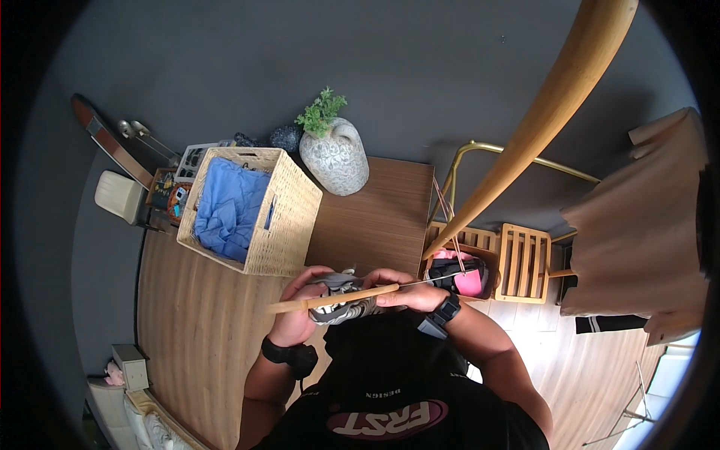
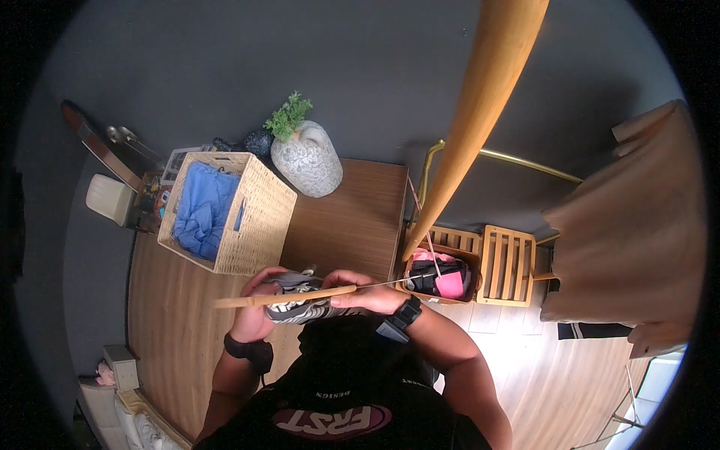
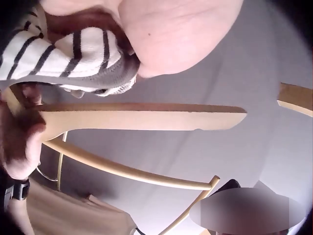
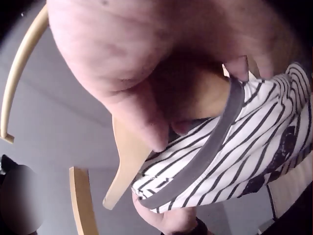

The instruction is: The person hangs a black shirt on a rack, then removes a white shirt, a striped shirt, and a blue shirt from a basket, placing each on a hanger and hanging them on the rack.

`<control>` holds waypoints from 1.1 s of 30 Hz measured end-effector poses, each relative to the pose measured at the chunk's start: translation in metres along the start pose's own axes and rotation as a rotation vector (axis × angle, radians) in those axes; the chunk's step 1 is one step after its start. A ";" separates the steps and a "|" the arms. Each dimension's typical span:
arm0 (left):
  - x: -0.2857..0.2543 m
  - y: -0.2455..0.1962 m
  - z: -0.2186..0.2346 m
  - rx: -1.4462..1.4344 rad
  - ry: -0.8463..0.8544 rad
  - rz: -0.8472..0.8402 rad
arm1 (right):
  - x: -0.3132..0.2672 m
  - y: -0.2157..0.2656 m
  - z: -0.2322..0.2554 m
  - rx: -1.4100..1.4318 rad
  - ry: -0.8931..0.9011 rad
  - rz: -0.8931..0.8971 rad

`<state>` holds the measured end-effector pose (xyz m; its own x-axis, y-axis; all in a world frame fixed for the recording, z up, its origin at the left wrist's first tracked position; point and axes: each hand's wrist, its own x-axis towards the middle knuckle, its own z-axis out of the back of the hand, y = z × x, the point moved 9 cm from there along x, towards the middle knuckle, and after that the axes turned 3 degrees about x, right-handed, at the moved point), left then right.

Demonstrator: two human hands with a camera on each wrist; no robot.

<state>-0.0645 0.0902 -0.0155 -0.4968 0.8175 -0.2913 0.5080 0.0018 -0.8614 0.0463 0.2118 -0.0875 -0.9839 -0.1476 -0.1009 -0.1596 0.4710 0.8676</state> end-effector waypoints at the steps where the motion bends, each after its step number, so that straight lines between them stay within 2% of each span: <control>1: 0.000 0.000 0.000 -0.010 0.014 -0.007 | -0.002 0.001 0.000 -0.009 0.009 0.015; 2: 0.000 -0.001 0.000 -0.019 0.028 -0.014 | -0.003 0.002 -0.001 -0.017 0.018 0.030; 5: -0.002 0.003 0.006 -0.053 -0.045 -0.002 | -0.003 -0.007 0.008 -0.044 -0.158 -0.029; 7: -0.001 0.004 0.005 -0.039 0.003 -0.024 | 0.000 -0.007 0.015 -0.103 -0.211 -0.006; 10: -0.001 0.005 0.008 -0.079 0.008 -0.037 | 0.003 0.003 0.008 -0.087 -0.212 0.103; 12: -0.002 0.005 0.012 -0.100 -0.014 -0.041 | -0.003 0.003 0.005 0.036 -0.231 -0.015; 14: -0.003 0.004 0.015 -0.096 -0.033 -0.049 | -0.004 0.002 0.007 0.090 -0.226 -0.007; 16: -0.003 0.005 0.019 -0.088 -0.039 -0.060 | 0.000 0.000 0.012 0.074 -0.197 0.125; 17: -0.004 0.006 0.021 -0.084 -0.042 -0.064 | -0.002 -0.004 0.017 0.112 -0.202 0.133; 20: -0.004 0.006 0.024 -0.136 -0.050 -0.061 | -0.004 0.010 0.015 -0.132 -0.236 0.091; 21: -0.004 0.005 0.028 -0.118 -0.061 -0.076 | -0.005 -0.004 0.017 -0.090 -0.245 -0.031; 24: -0.003 -0.004 0.043 -0.043 -0.088 -0.124 | -0.015 -0.009 0.019 -0.243 -0.214 -0.148; 25: -0.003 -0.010 0.046 -0.006 -0.095 -0.142 | -0.019 -0.010 0.023 -0.209 -0.261 -0.138; 28: -0.006 -0.020 0.056 0.108 -0.130 -0.174 | -0.028 0.013 0.027 -0.278 -0.333 0.057; 30: -0.007 -0.021 0.069 0.219 -0.155 -0.217 | -0.034 0.021 0.027 -0.295 -0.345 0.076; 31: -0.009 -0.021 0.069 0.204 -0.207 -0.170 | -0.037 0.026 0.027 -0.346 -0.366 0.092; 33: -0.005 -0.014 0.077 0.220 -0.204 -0.159 | -0.042 0.032 0.030 -0.448 -0.402 0.136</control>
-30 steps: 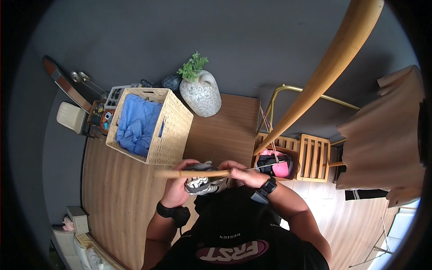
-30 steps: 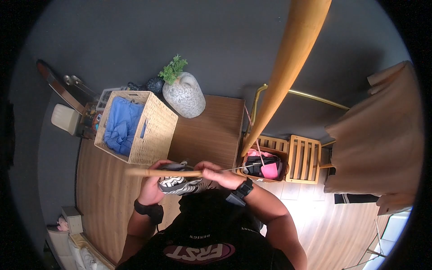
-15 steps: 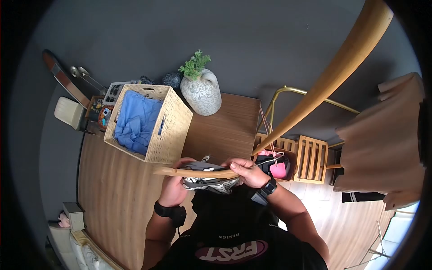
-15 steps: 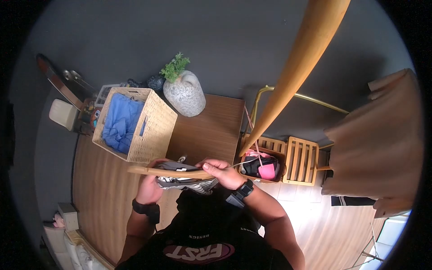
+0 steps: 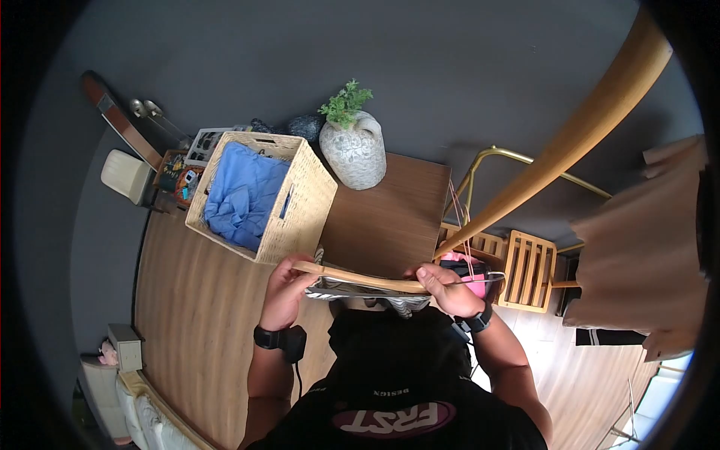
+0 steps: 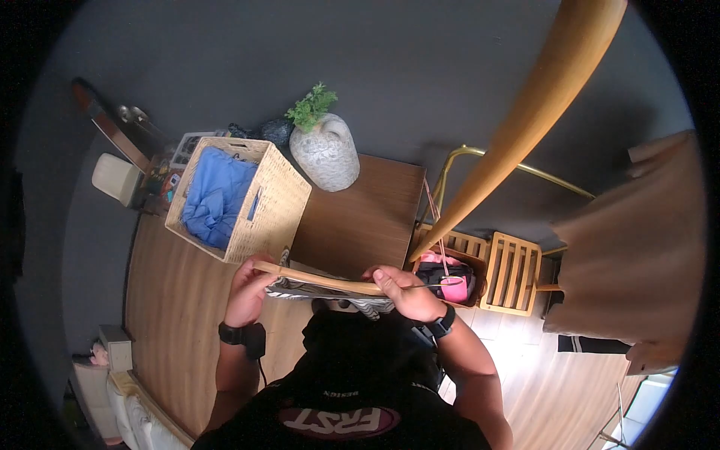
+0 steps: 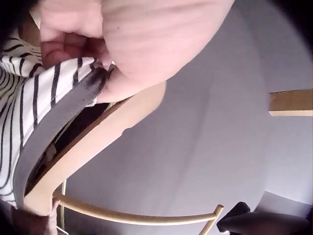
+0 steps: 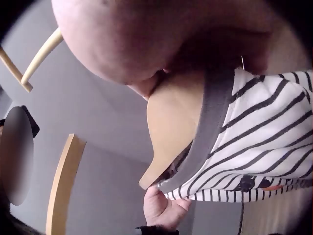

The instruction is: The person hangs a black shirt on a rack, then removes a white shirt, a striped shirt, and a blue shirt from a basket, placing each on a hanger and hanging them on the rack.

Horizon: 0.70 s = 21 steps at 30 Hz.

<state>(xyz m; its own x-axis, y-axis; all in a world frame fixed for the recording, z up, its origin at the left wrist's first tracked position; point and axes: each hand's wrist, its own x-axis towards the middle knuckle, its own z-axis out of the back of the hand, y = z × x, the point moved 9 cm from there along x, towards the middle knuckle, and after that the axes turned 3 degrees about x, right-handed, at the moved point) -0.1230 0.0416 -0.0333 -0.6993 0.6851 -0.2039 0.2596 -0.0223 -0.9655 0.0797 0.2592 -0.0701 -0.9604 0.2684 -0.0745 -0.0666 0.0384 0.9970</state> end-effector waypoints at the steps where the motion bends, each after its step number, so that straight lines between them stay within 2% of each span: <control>1: 0.001 0.004 0.002 0.006 0.003 0.005 | -0.002 -0.004 0.002 -0.025 0.011 -0.011; 2: 0.000 0.007 0.007 0.030 -0.047 0.014 | -0.004 -0.009 0.006 -0.051 0.022 -0.023; 5: -0.002 0.017 0.012 0.140 -0.053 0.069 | -0.005 -0.005 0.010 -0.100 0.040 -0.005; 12: -0.007 0.016 0.013 0.191 -0.063 0.049 | -0.013 0.010 0.015 -0.111 0.067 -0.030; 21: -0.009 0.019 0.021 0.077 0.010 0.120 | -0.023 0.022 0.024 -0.186 0.054 -0.003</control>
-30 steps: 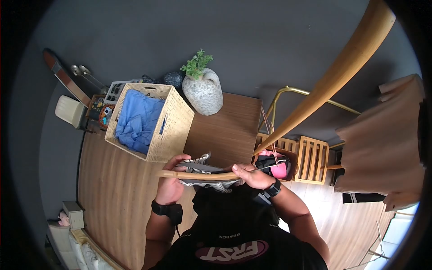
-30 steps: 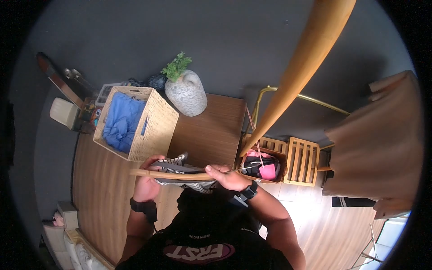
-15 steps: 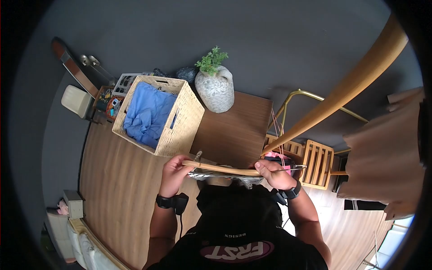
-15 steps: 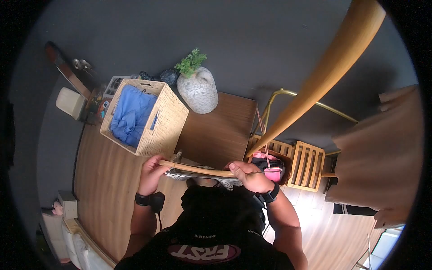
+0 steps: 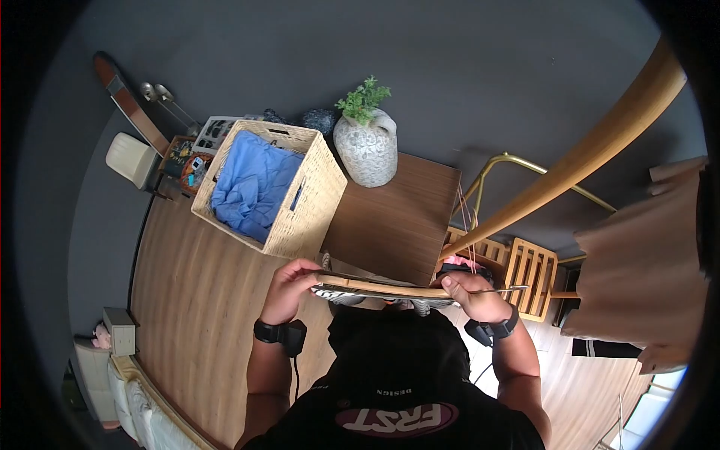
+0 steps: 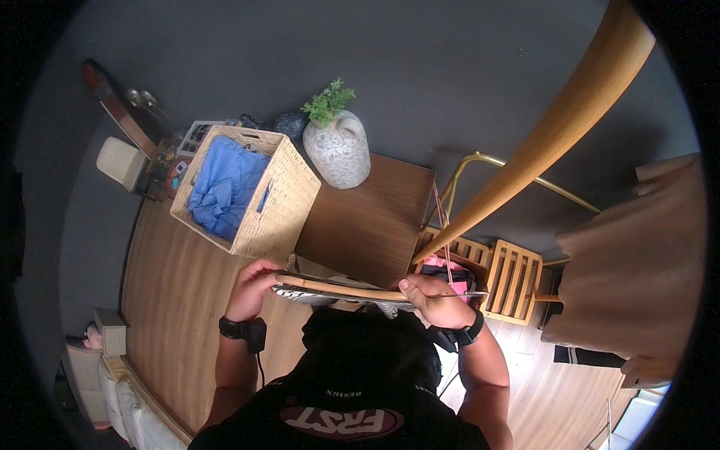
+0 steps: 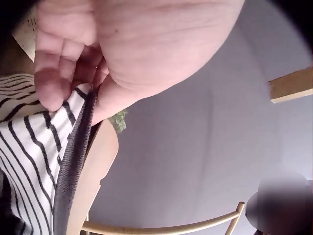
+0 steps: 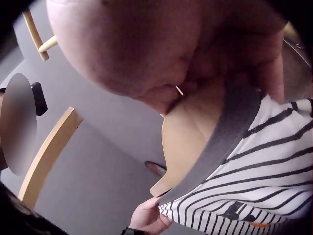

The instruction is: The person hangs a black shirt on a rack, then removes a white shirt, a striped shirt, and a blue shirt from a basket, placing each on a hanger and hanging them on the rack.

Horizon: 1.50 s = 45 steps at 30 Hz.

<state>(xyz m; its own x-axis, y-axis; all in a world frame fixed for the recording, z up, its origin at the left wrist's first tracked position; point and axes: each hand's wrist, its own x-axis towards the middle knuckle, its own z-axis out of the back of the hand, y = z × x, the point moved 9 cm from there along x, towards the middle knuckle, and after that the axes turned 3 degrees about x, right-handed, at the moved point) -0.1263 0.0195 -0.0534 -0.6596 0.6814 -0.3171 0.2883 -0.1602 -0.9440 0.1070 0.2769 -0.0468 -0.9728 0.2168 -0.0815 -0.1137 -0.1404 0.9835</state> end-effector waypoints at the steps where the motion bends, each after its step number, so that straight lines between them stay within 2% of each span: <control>1: 0.000 -0.001 0.000 0.005 0.002 -0.001 | -0.001 0.000 0.001 -0.003 0.001 0.003; 3: -0.001 -0.003 0.001 0.015 0.007 -0.002 | 0.001 0.009 0.005 -0.104 0.000 0.059; 7: -0.002 -0.009 0.000 0.110 -0.003 -0.048 | 0.000 0.018 0.009 -0.070 -0.018 0.041; 12: -0.012 -0.025 -0.002 0.184 -0.006 -0.053 | 0.002 0.029 0.009 -0.179 0.009 0.115; 16: -0.019 -0.037 -0.009 0.214 -0.032 -0.072 | 0.003 0.042 0.008 -0.218 0.048 0.004; 18: -0.022 -0.037 -0.019 0.289 -0.078 -0.112 | 0.008 0.049 0.004 -0.305 0.037 0.052; 19: -0.023 -0.048 -0.035 0.413 -0.074 -0.250 | 0.009 0.052 0.001 -0.350 0.034 0.073; 20: -0.028 -0.064 -0.054 0.690 0.086 -0.384 | 0.011 0.052 -0.003 -0.331 0.016 0.119; 22: -0.036 -0.090 -0.086 0.744 0.194 -0.495 | 0.013 0.042 -0.014 -0.292 -0.022 0.215; 23: -0.037 -0.088 -0.084 0.696 0.236 -0.473 | 0.013 0.031 -0.016 -0.297 -0.042 0.150; 26: -0.022 -0.073 -0.062 0.532 0.076 -0.442 | 0.010 -0.007 -0.015 -0.139 -0.111 -0.071; 28: -0.020 -0.058 -0.068 0.643 0.070 -0.435 | 0.007 -0.011 -0.015 -0.116 -0.108 -0.067; 30: -0.026 -0.049 -0.094 0.979 0.201 -0.524 | 0.004 -0.019 -0.019 -0.004 -0.098 -0.063; 31: -0.026 -0.035 -0.100 1.060 0.249 -0.534 | 0.003 -0.020 -0.019 -0.009 -0.079 -0.084; 35: -0.020 0.015 -0.106 1.134 0.428 -0.342 | 0.007 -0.007 -0.016 0.055 -0.109 -0.081; 38: -0.016 0.026 -0.107 1.047 0.407 -0.373 | 0.009 0.004 -0.017 0.026 -0.116 -0.061; 41: -0.020 0.004 -0.114 0.975 0.336 -0.508 | 0.009 0.002 -0.015 0.033 -0.183 -0.045; 44: -0.023 -0.013 -0.111 0.975 0.179 -0.622 | 0.009 -0.002 -0.009 0.075 -0.254 -0.022; 45: -0.020 -0.010 -0.110 0.982 0.188 -0.555 | 0.009 -0.002 -0.009 0.078 -0.259 -0.004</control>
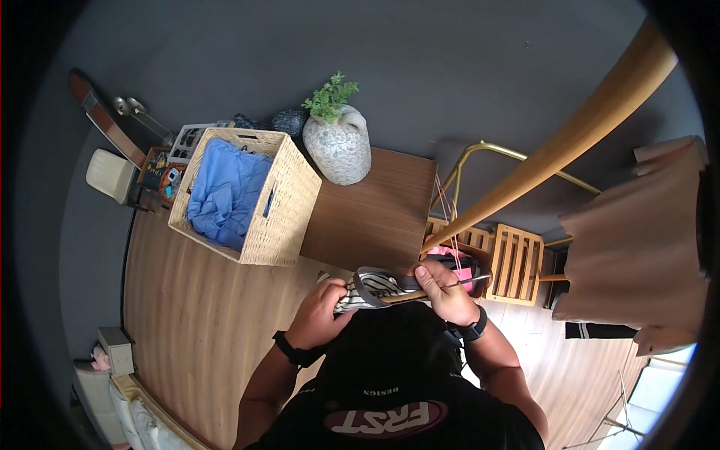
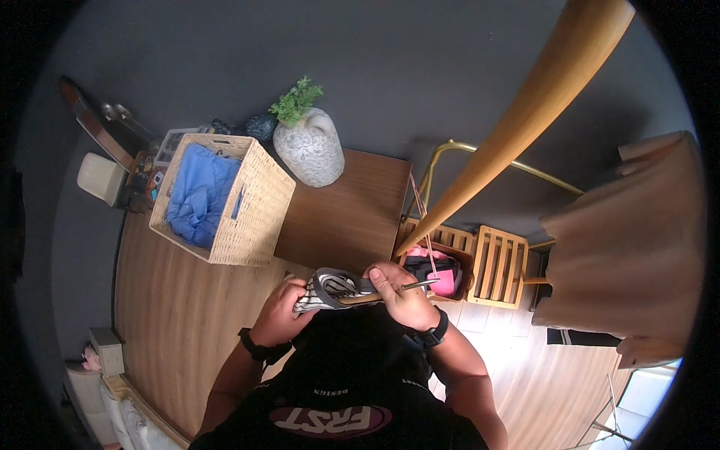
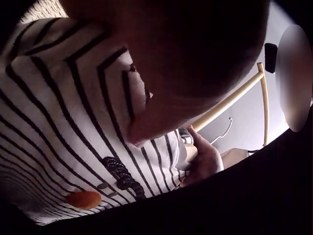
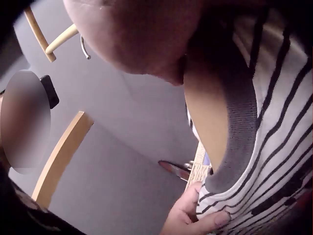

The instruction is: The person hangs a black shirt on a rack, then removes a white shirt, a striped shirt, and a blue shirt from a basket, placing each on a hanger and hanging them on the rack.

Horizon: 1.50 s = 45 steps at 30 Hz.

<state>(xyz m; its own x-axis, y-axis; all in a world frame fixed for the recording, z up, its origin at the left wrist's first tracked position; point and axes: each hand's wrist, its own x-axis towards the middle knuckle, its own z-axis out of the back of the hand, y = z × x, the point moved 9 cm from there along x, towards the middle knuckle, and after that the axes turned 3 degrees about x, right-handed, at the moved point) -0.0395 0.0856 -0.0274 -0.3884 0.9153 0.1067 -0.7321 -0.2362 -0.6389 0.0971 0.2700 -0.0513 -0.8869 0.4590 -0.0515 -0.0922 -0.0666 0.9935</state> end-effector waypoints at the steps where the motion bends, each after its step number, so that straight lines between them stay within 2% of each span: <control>1: 0.000 0.003 -0.002 -0.007 0.037 0.052 | 0.000 0.001 -0.001 0.005 -0.005 0.017; 2: -0.001 0.007 -0.005 -0.014 0.074 0.105 | 0.000 0.002 -0.001 0.010 -0.009 0.034; 5: -0.004 0.011 -0.017 0.079 0.133 0.007 | 0.001 0.020 -0.010 -0.018 0.035 0.095; 6: -0.003 0.010 -0.010 0.087 0.084 -0.007 | 0.001 0.017 -0.012 0.001 0.063 0.059; 8: -0.003 0.009 0.004 0.102 -0.010 -0.037 | 0.000 0.034 -0.003 -0.099 0.047 0.138; 10: -0.007 0.024 0.022 0.042 -0.121 0.056 | 0.004 0.044 0.007 -0.229 0.041 0.262; 13: -0.013 0.036 0.048 -0.052 -0.252 0.135 | 0.002 0.032 0.023 -0.356 -0.032 0.183; 16: -0.018 0.038 0.063 -0.104 -0.329 0.168 | 0.002 0.015 0.029 -0.624 -0.076 0.217; 19: -0.019 0.038 0.062 -0.132 -0.327 0.148 | 0.000 -0.001 0.025 -0.525 -0.028 0.090; 20: -0.020 0.039 0.062 -0.123 -0.340 0.159 | -0.001 -0.012 0.026 -0.417 -0.024 -0.064; 25: -0.031 0.042 0.077 -0.185 -0.437 0.160 | -0.002 -0.007 0.034 -0.381 -0.139 -0.003; 26: -0.033 0.037 0.083 -0.140 -0.438 0.115 | -0.003 -0.006 0.037 -0.381 -0.171 -0.005; 31: -0.032 -0.001 0.075 -0.433 -0.015 -0.016 | -0.005 -0.002 0.043 -0.433 -0.217 0.097; 33: -0.038 0.019 0.082 -0.285 -0.207 0.068 | -0.005 0.001 0.044 -0.466 -0.220 0.151; 34: -0.043 0.034 0.086 -0.279 -0.365 0.240 | -0.005 0.004 0.044 -0.487 -0.221 0.187; 35: -0.040 0.039 0.093 -0.134 -0.390 0.268 | -0.005 0.007 0.044 -0.507 -0.220 0.223; 37: -0.022 0.015 0.106 0.137 -0.459 0.122 | -0.006 0.008 0.042 -0.486 -0.208 0.227; 39: -0.017 0.026 0.084 0.027 -0.257 0.217 | -0.006 0.010 0.039 -0.436 -0.188 0.211; 40: -0.019 0.024 0.075 0.058 -0.211 0.172 | -0.006 0.011 0.038 -0.397 -0.173 0.193; 41: -0.019 0.037 0.058 0.080 -0.071 0.179 | -0.006 0.011 0.037 -0.360 -0.160 0.173; 43: -0.016 0.029 0.051 0.161 -0.082 0.082 | -0.005 0.019 0.032 -0.388 -0.110 0.222; 45: -0.012 0.024 0.046 0.173 -0.036 0.070 | -0.006 0.024 0.025 -0.448 -0.072 0.269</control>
<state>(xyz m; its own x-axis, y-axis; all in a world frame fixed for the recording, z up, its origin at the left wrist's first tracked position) -0.0783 0.0541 -0.0094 -0.4596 0.8829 0.0959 -0.7865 -0.3544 -0.5058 0.1116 0.2883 -0.0249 -0.8739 0.4323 0.2222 -0.0638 -0.5552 0.8293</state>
